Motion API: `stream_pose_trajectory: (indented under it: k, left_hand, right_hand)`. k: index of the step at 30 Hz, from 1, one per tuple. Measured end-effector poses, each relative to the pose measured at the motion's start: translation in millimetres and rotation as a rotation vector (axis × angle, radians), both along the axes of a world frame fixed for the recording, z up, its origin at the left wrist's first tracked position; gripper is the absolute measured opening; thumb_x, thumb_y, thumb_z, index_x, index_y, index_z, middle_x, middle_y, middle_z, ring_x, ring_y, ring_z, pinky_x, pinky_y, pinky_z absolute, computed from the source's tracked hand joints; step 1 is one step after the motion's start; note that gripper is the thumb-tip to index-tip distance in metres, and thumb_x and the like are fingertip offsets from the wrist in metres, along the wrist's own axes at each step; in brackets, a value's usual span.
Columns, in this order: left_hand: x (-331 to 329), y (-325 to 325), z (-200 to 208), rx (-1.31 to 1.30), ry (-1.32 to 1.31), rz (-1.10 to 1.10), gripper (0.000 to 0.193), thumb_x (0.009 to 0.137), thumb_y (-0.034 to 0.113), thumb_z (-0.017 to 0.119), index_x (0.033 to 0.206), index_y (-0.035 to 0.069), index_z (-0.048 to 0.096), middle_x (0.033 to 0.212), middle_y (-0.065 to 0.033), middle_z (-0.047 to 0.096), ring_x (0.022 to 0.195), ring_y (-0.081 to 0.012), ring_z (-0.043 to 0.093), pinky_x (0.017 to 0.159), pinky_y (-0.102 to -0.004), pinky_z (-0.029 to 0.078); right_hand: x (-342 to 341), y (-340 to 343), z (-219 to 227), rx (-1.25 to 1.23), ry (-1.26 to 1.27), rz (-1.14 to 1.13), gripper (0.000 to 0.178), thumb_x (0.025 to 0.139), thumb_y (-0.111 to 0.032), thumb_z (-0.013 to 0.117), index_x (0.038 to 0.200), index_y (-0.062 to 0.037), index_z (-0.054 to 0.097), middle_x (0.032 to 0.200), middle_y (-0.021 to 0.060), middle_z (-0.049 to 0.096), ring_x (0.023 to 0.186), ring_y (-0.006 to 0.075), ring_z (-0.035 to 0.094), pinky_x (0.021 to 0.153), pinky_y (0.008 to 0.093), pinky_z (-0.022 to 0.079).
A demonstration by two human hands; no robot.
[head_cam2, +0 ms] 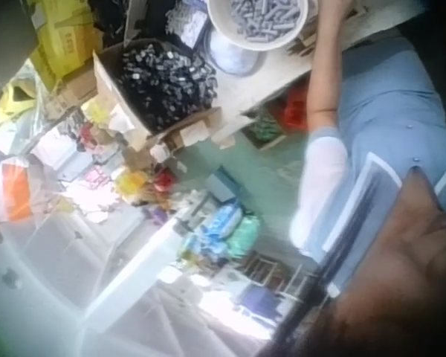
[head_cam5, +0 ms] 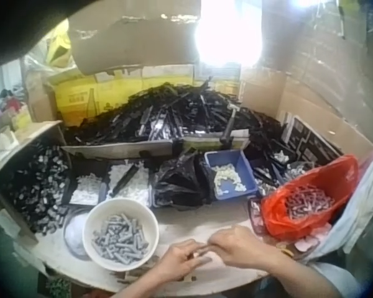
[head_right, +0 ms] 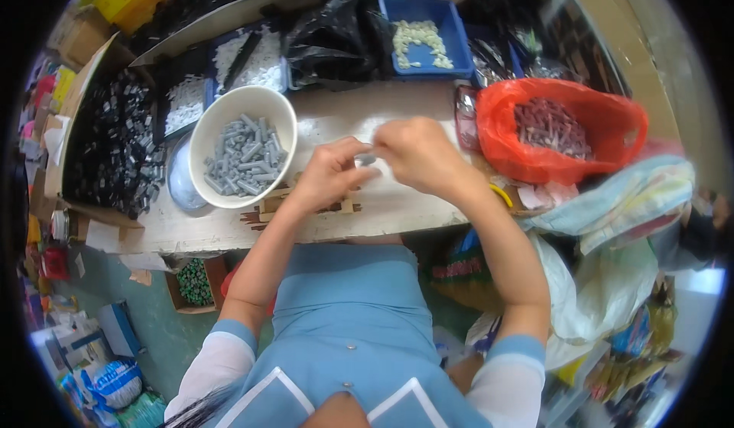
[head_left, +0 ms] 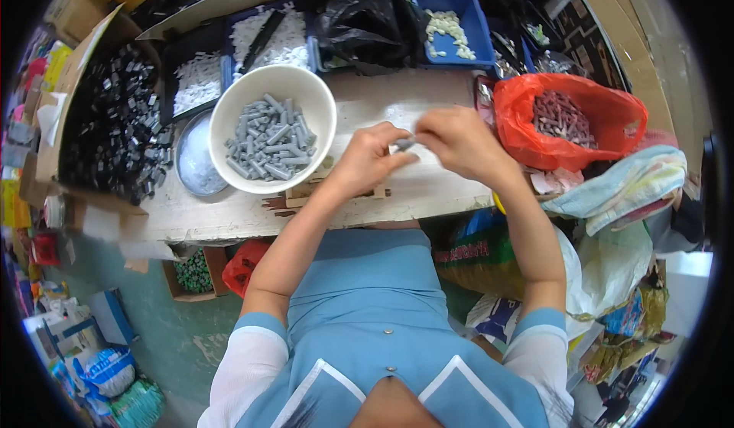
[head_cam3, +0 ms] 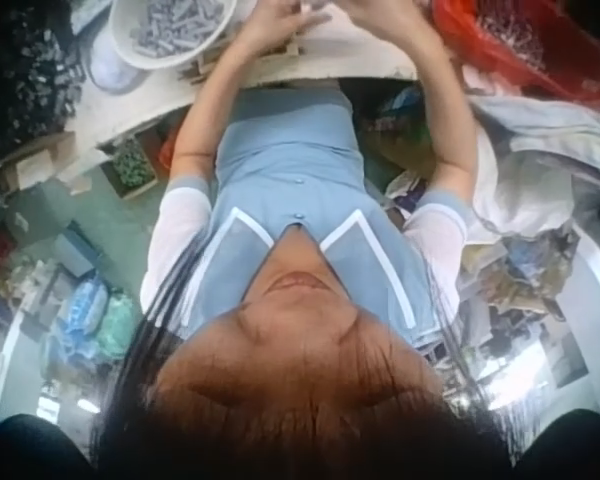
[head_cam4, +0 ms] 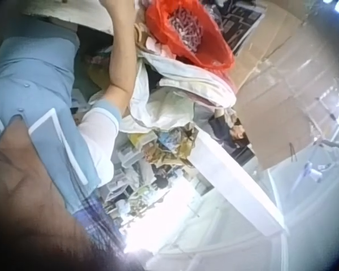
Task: The person assembles small plastic components by hand, taking small black parts and grey tubes from bins and containers and fitting them together.
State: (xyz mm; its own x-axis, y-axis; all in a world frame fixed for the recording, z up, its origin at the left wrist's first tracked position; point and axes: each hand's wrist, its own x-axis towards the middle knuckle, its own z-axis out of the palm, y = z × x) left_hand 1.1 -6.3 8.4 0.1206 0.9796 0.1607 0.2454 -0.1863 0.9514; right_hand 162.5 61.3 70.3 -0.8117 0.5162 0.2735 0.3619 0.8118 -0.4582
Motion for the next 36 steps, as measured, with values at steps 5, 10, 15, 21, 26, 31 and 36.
stream_pose_trajectory:
  k: [5,10,15,21,26,31,36]
  left_hand:
    - [-30.1,-35.9,49.6,0.170,0.256,0.118,0.020,0.072,0.013,0.068,0.083,-0.002,0.060,0.078,-0.0129,0.060,0.060,-0.0229,0.058,0.054,-0.0321,0.046]
    - [-81.8,-39.2,76.4,0.208,0.465,0.319,0.008,0.068,0.002,0.064,0.074,-0.001,0.060,0.073,-0.0130,0.058,0.063,-0.0257,0.058,0.057,-0.0327,0.045]
    - [-111.6,-31.7,61.1,-0.109,1.007,0.393,0.011,0.066,0.007,0.065,0.074,0.001,0.062,0.086,-0.0145,0.057,0.078,-0.0319,0.058,0.069,-0.0408,0.044]
    - [-116.3,-19.9,41.6,-0.166,1.025,0.360,0.016,0.067,0.015,0.066,0.075,0.001,0.063,0.088,-0.0161,0.057,0.081,-0.0336,0.057,0.072,-0.0421,0.043]
    - [-111.6,-12.3,44.8,-0.220,1.024,0.344,0.025,0.071,0.023,0.067,0.070,-0.002,0.063,0.084,-0.0186,0.058,0.077,-0.0331,0.058,0.067,-0.0406,0.044]
    - [-106.9,-4.9,40.5,-0.086,1.165,0.331,0.022,0.070,0.019,0.067,0.083,0.001,0.063,0.088,-0.0172,0.059,0.079,-0.0347,0.058,0.068,-0.0438,0.045]
    - [-112.0,5.3,37.3,-0.008,1.130,0.114,0.019,0.067,0.008,0.066,0.085,0.003,0.061,0.089,-0.0154,0.059,0.081,-0.0341,0.058,0.070,-0.0430,0.045]
  right_hand:
    - [81.4,-5.8,59.1,-0.045,0.127,-0.502,0.009,0.074,-0.006,0.060,0.080,0.0006,0.062,0.066,0.0052,0.058,0.057,0.0091,0.050,0.052,0.0219,0.039]
    - [195.7,18.6,72.7,-0.014,0.150,-0.960,0.016,0.079,-0.014,0.059,0.085,0.0011,0.059,0.069,0.0041,0.057,0.064,0.0094,0.051,0.060,0.0233,0.041]
    - [207.9,21.5,53.8,0.176,-0.078,-1.141,0.028,0.077,-0.024,0.061,0.094,-0.0017,0.059,0.085,0.0146,0.061,0.078,0.0268,0.059,0.072,0.0327,0.044]
    - [136.6,14.2,25.3,0.225,0.019,-0.728,0.015,0.076,-0.010,0.061,0.086,0.0010,0.059,0.080,0.0112,0.060,0.072,0.0193,0.058,0.067,0.0283,0.045]
    - [83.7,19.3,-17.2,0.144,-0.019,-0.429,0.007,0.072,-0.005,0.055,0.076,-0.0007,0.059,0.077,0.0150,0.057,0.075,0.0326,0.056,0.067,0.0396,0.045]
    - [66.7,27.6,-43.2,0.101,-0.160,-0.329,0.008,0.072,-0.004,0.057,0.079,-0.0004,0.060,0.078,0.0142,0.055,0.076,0.0315,0.055,0.068,0.0383,0.045]
    - [60.6,23.4,-50.4,0.075,-0.190,-0.220,0.009,0.071,-0.005,0.057,0.078,-0.0007,0.061,0.079,0.0131,0.056,0.077,0.0306,0.056,0.068,0.0384,0.045]
